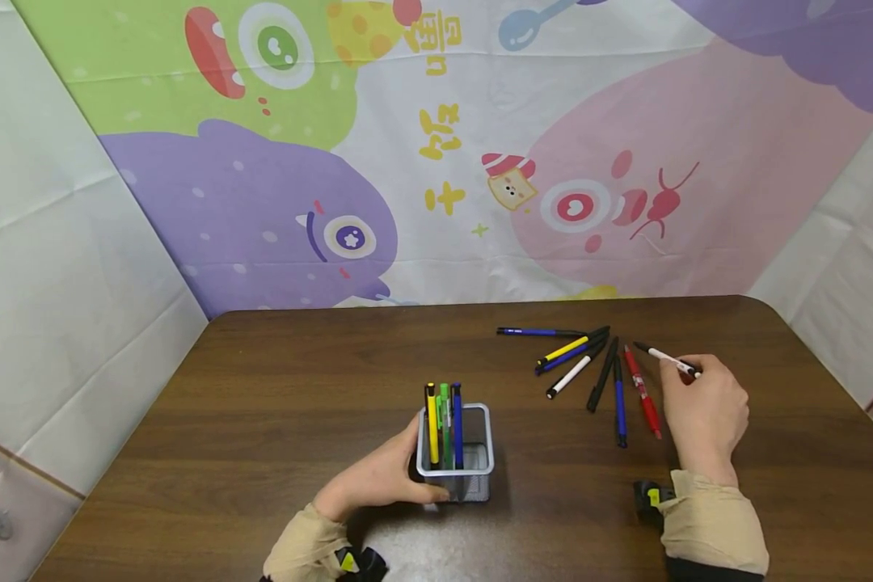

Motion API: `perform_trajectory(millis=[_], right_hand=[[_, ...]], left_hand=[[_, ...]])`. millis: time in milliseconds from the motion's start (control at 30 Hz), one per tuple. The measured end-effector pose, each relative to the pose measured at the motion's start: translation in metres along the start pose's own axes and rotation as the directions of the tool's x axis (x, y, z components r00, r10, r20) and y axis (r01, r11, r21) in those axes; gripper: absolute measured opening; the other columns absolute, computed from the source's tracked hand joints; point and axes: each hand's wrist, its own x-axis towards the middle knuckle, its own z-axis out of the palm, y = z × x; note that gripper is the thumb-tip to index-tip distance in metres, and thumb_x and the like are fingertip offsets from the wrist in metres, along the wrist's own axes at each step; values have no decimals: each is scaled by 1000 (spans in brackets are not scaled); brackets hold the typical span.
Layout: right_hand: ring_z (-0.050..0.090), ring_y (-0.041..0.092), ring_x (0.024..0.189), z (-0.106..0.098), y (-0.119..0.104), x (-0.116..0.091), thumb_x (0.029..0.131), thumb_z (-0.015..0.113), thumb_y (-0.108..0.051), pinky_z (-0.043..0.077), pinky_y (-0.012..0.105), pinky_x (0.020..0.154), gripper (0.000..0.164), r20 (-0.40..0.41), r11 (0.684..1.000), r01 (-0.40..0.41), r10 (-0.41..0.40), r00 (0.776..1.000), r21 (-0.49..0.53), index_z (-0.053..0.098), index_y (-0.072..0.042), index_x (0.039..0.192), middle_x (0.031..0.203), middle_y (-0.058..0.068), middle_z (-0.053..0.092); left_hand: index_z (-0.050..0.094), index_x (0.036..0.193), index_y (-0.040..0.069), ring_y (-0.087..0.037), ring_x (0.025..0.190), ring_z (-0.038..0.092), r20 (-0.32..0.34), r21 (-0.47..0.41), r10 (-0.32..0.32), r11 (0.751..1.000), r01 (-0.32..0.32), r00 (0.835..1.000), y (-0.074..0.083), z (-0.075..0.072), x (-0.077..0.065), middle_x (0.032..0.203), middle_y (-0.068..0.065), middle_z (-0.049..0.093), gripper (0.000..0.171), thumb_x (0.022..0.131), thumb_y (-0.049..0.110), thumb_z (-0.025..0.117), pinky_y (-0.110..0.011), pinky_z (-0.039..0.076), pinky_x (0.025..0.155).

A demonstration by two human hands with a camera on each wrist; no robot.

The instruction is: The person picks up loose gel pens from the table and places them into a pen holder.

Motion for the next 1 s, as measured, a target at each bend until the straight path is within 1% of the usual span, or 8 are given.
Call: perform_trajectory(millis=[100, 367, 433, 567, 667, 933, 1000], right_hand=[[50, 47, 86, -1, -2, -1, 89, 50, -33, 38, 54, 70, 42, -43, 1000, -3, 4, 999, 24, 59, 5, 106, 97, 28, 60], [51, 43, 80, -3, -6, 0, 87, 53, -35, 35, 50, 67, 42, -157, 995, 31, -15, 988, 98, 62, 4, 101, 91, 26, 62], [51, 43, 79, -3, -6, 0, 87, 53, -36, 35, 51, 68, 42, -172, 994, 41, -22, 985, 104, 62, 4, 98, 88, 25, 62], [50, 43, 75, -4, -7, 0, 86, 54, -38, 33, 49, 66, 42, -187, 994, 59, -40, 982, 97, 58, 3, 86, 77, 23, 59], [49, 43, 73, -4, -8, 0, 86, 54, -39, 32, 48, 63, 43, -198, 992, 69, -48, 979, 102, 56, 3, 81, 74, 23, 58], [50, 40, 74, -3, -10, -1, 86, 57, -35, 32, 47, 67, 41, -269, 981, 131, -88, 959, 144, 60, 6, 83, 79, 25, 60], [50, 35, 73, -3, -11, -2, 86, 57, -36, 32, 46, 67, 41, -278, 979, 139, -94, 956, 147, 61, 5, 85, 81, 24, 60]], left_hand=[[22, 139, 16, -10, 108, 47, 0, 1, 1, 1000, -1, 1000, 0, 0, 0, 117, -2, 50, 93, 66, 30, 79, -32, 35, 98], [23, 138, 17, -10, 109, 47, -1, 5, -10, 1000, 10, 1000, 0, 0, 0, 117, -2, 51, 93, 65, 31, 79, -32, 35, 98], [22, 139, 18, -10, 109, 47, 0, 6, -16, 1000, 16, 1000, 0, 0, 0, 117, -2, 50, 94, 65, 32, 79, -32, 35, 98], [21, 140, 19, -10, 110, 46, 4, 5, -31, 1000, 31, 1000, 1, -1, -1, 118, -1, 49, 95, 66, 35, 78, -32, 35, 98], [21, 140, 20, -10, 110, 46, 4, 5, -33, 999, 33, 999, 1, -1, -1, 118, -1, 50, 94, 66, 35, 78, -32, 35, 98], [21, 140, 19, -10, 110, 46, 0, 12, -30, 999, 30, 1000, 1, 0, -1, 119, -2, 50, 95, 66, 35, 78, -32, 35, 98], [21, 140, 20, -10, 109, 46, 1, 9, -29, 1000, 29, 1000, 1, 0, 0, 118, -1, 49, 95, 66, 35, 78, -32, 35, 98]])
